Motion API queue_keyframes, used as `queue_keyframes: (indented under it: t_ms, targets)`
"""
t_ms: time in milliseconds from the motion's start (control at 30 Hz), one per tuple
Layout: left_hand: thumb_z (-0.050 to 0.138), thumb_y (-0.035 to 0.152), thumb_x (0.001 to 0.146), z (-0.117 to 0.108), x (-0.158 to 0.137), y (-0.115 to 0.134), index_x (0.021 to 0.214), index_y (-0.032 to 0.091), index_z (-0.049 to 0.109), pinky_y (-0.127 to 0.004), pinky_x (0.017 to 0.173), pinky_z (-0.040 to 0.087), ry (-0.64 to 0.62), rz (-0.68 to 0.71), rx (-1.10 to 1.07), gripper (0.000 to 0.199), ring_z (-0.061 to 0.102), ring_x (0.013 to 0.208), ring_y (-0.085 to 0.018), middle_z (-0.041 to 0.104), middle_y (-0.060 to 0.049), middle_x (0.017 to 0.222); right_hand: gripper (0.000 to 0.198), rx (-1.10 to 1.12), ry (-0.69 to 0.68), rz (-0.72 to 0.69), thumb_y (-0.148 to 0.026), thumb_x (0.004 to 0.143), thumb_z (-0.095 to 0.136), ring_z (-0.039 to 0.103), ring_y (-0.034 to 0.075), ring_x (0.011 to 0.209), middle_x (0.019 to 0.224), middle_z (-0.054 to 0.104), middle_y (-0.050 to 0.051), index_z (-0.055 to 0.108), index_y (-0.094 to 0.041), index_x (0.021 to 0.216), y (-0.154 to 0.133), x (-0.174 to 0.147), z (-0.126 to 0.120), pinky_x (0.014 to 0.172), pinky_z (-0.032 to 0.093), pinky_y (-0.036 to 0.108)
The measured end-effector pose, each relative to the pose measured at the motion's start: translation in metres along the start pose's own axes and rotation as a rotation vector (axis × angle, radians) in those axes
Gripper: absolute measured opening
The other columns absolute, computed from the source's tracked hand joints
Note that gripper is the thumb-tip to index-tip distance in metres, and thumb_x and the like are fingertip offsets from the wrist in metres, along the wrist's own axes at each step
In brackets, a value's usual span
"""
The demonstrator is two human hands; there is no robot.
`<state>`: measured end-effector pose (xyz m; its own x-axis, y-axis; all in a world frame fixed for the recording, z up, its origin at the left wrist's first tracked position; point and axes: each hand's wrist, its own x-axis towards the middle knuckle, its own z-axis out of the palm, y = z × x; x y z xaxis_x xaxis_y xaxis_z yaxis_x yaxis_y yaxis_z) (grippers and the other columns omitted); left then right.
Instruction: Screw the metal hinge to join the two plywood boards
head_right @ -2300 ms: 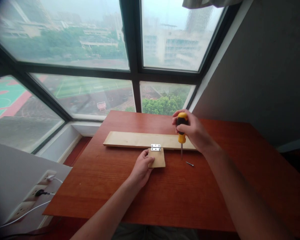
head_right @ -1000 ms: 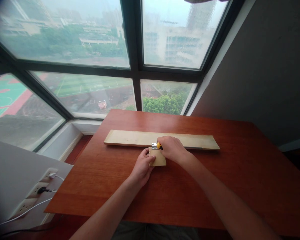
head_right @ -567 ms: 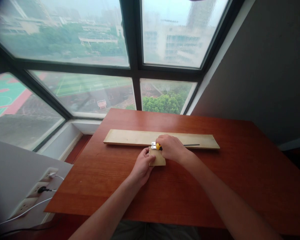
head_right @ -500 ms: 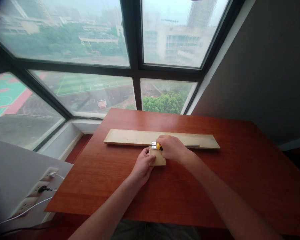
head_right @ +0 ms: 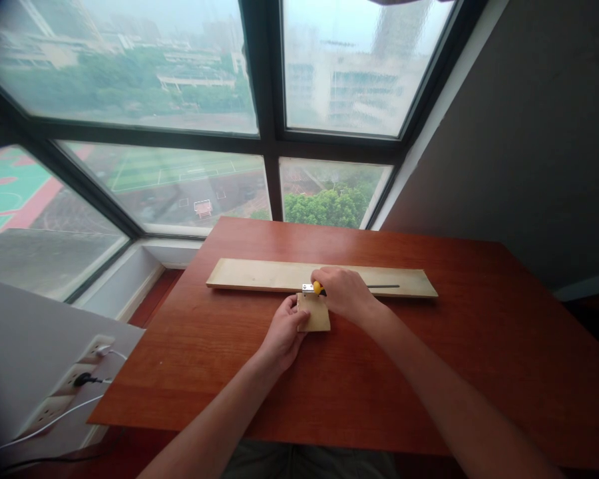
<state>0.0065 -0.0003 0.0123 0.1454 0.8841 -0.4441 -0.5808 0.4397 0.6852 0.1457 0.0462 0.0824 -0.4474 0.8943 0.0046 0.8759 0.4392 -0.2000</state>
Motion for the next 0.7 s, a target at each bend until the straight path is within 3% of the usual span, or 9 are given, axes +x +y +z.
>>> queue_keyframes:
  t_ms: [700]
  targets:
    - [0.062,0.009,0.058,-0.001,0.000,0.000,0.098,0.017,0.053,-0.023,0.061,0.046,0.006,0.000,0.028,0.041,0.058,0.067,-0.013,0.064,-0.002,0.079,0.010,0.239,0.029,0.035,-0.019,0.076,0.057,0.058,0.014,0.067,0.076,0.068,-0.001,0.064,-0.023,0.082,0.024,0.012,0.009,0.061,0.035,0.022]
